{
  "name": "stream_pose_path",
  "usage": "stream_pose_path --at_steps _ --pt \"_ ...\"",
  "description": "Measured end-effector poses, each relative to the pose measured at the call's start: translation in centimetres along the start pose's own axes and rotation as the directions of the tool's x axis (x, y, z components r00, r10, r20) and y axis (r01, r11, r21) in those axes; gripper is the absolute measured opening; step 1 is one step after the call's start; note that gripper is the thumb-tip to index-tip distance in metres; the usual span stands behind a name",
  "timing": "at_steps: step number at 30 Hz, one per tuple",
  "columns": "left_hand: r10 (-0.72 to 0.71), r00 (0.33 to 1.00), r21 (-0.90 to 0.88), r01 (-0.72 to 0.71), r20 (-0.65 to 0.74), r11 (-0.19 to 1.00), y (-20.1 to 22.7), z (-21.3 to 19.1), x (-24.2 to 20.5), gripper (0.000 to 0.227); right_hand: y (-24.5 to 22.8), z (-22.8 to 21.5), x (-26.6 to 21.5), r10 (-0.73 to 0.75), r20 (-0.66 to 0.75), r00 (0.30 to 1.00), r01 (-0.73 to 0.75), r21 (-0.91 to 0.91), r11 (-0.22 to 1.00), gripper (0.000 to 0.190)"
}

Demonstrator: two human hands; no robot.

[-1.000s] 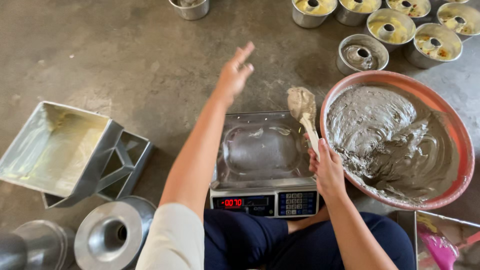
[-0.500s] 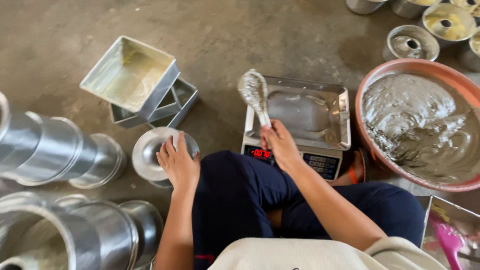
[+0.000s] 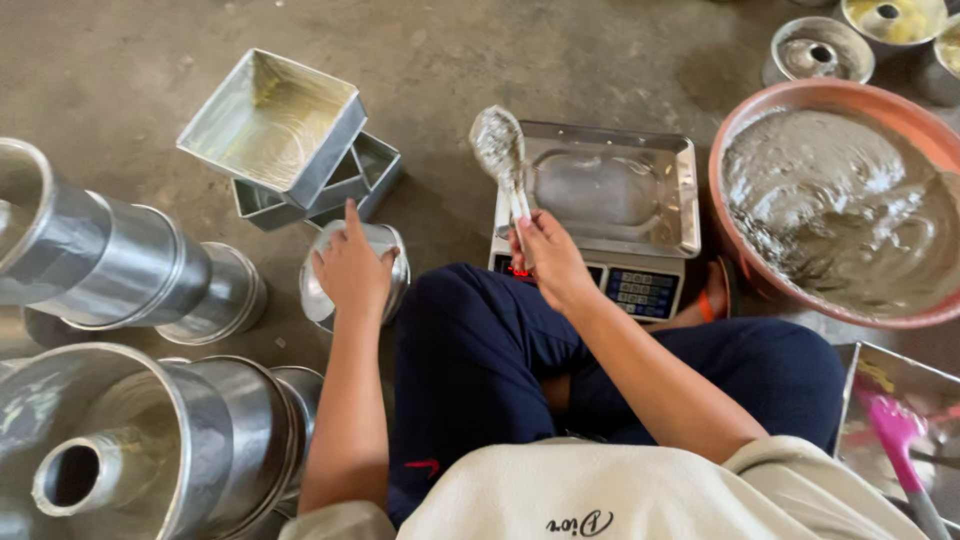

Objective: The person scoops a gray paste from a large bowl and fills metal molds placed on a digital scale. They smooth the paste inside each mold, then set the filled molds aside and repeat the process with additional molds.

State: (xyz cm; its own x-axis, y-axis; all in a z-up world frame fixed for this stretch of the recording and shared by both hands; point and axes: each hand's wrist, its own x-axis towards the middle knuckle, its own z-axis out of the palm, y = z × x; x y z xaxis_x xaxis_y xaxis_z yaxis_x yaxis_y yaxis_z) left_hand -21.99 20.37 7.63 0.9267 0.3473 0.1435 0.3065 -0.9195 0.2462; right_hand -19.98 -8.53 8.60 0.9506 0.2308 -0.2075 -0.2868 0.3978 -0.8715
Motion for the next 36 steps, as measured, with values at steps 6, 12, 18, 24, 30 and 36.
stream_pose_path --at_steps 6,12,18,24,30,36 --pt "-0.165 0.952 0.066 0.153 0.258 0.986 -1.8 0.7 1.2 0.136 -1.4 -5.8 -1.3 -0.045 -0.118 0.992 0.044 -0.010 0.999 0.020" --pt "-0.139 0.989 0.013 0.139 0.042 0.990 -1.1 -3.6 1.7 0.116 -1.8 -9.1 -1.8 -0.053 -0.161 0.985 0.067 0.087 0.994 0.018" --pt "-0.057 0.998 -0.480 0.040 -0.020 0.876 4.0 -10.4 0.8 0.078 -2.7 -10.2 -2.5 -0.051 -0.218 0.975 0.076 0.107 0.991 0.017" --pt "0.448 0.863 -0.831 0.416 0.232 -0.369 15.0 -5.5 -0.5 0.062 -5.6 -11.6 -2.7 -0.086 -0.336 0.938 0.176 0.248 0.953 0.016" --pt "0.538 0.680 -0.696 0.683 0.497 -0.221 21.4 0.3 -4.1 0.066 -8.7 -17.3 -5.1 -0.191 -0.441 0.877 0.322 0.243 0.915 0.022" --pt "0.655 0.495 -0.660 0.751 0.571 0.008 23.9 4.2 -5.3 0.072 -9.6 -24.0 -7.4 -0.220 -0.507 0.833 0.284 0.051 0.957 0.015"
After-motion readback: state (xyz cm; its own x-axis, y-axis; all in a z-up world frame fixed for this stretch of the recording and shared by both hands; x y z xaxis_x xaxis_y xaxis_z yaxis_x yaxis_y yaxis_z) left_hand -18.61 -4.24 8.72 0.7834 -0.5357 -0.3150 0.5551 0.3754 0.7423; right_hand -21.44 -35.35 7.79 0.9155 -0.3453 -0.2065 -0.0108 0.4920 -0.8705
